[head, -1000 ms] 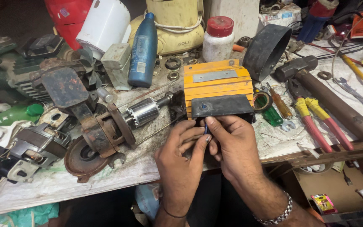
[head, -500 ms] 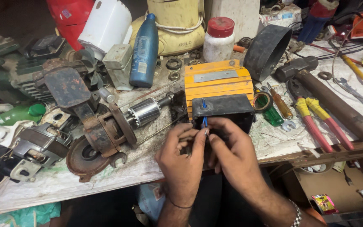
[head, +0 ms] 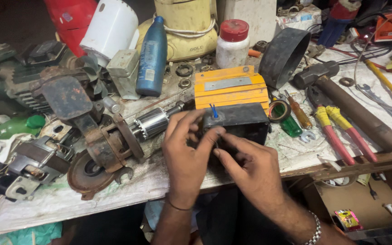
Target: The person strips and twists wires, then inserts them into a black plastic housing attached to a yellow motor casing. They adjust the wires inside the housing and rotate the motor casing to inspect the copper windings.
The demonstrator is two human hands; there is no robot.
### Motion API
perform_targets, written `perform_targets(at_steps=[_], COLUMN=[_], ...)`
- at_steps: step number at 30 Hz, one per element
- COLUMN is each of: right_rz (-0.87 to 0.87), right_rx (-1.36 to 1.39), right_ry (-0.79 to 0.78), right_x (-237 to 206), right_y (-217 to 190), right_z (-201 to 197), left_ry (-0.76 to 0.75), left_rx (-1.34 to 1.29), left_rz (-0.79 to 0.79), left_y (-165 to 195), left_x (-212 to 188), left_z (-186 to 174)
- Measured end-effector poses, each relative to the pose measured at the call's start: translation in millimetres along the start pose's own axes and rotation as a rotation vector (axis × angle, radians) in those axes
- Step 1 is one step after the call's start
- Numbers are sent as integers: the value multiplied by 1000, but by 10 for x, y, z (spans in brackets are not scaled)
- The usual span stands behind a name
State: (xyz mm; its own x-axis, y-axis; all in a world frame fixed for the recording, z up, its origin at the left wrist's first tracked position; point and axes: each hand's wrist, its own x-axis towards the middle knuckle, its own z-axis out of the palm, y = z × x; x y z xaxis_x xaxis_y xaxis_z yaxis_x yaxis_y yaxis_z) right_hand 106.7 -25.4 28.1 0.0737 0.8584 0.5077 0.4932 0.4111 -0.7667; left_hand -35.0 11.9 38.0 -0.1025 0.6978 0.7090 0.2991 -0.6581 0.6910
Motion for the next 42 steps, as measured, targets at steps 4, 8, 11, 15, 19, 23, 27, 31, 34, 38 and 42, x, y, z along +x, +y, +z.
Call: perform_targets(at_steps=[4, 8, 11, 15, 19, 23, 27, 31, 34, 38, 42], right_rz=[30, 105, 226, 261, 173, 200, 257, 23, 68, -51, -132], right_rx=[58, 83, 129, 180, 112, 127, 17, -285, -312, -299, -202], right_ry=[-4, 13, 16, 51, 63, 58, -20, 41, 57, 117, 175], right_x=[0, 54, 123, 162, 150, 186, 177, 146, 151, 178, 178], right_y=[-5, -1, -9, -37, -73, -128, -202, -194, -138, -100, -128], right_z=[28, 32, 37, 53, 84, 80, -47, -114, -70, 31, 129], left_ry=[-183, -365, -348, -216, -188, -196, -261, -323, -338, -242, -189], left_rx=[-175, -120, -15, 95, 147, 86, 7, -52, -98, 14, 59], left_rz=[-91, -113, -94, 82, 177, 194, 10, -43, -76, 84, 118], left_y=[-80, -93, -44, 10, 10, 29, 59, 74, 71, 55, 22], left_x=[236, 482, 520, 431, 398, 426, 449, 461, 472, 464, 436], left_z=[-51, -133, -186, -124, -69, -51, -65, -83, -87, -72, -51])
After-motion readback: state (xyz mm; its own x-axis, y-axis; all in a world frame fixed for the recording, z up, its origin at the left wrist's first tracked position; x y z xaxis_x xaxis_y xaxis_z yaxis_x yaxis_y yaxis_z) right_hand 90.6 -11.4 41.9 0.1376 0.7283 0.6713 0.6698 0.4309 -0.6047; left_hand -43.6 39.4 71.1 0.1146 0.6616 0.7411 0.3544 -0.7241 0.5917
